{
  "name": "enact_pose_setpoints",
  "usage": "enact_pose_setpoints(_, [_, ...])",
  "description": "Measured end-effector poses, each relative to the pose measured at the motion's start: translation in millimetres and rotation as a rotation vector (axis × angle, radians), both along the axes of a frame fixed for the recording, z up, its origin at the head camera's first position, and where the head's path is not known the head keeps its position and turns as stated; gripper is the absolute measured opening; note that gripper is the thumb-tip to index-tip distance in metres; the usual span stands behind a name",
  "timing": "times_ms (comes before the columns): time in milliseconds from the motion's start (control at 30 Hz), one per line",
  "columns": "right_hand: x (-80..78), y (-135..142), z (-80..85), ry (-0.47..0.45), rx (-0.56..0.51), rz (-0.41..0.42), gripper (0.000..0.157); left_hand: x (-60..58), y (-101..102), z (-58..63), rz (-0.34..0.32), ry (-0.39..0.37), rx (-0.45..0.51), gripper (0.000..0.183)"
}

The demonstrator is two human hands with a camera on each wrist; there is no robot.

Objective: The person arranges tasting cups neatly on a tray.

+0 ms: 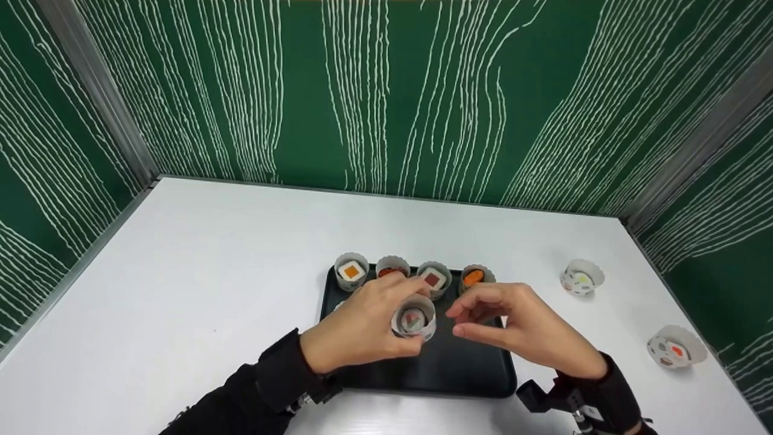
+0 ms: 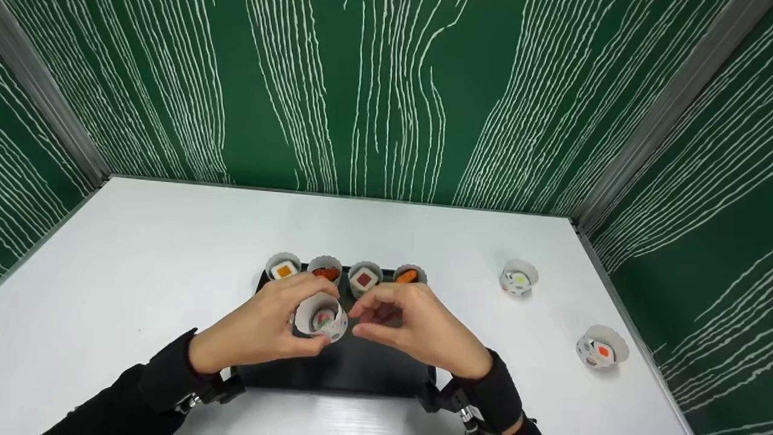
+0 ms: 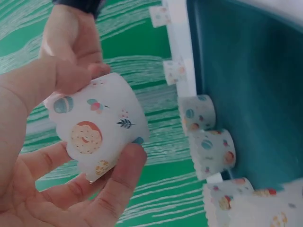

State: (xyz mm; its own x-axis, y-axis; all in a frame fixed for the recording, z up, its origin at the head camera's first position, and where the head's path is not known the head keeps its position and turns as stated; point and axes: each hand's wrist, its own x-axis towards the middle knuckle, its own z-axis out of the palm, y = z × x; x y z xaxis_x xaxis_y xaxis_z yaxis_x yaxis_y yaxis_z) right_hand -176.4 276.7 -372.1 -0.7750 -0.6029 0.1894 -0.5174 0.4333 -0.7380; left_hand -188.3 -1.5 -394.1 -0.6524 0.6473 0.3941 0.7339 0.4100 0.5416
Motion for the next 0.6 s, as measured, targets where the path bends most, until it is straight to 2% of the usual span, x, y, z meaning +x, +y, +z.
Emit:
enact_pose_setpoints(167, [2.8,9.6,9.7,0.043,0.004,-0.028,0.014,-7.2,-2.7,-4.2,0.026,-0.011,-0.090,0.055])
enact_pose_setpoints(400, [7.5,18.0,20.1,0.040,0.022,-0.098,0.015,-15.9,0.1,-14.4,0.053,-0.035,-0.245,0.053])
enact_pose_setpoints(600, [9.2,23.6,23.8,0.043,0.048,-0.116,0.016,-24.2,4.3,-23.6,0.082,-0.036,-0.296,0.056])
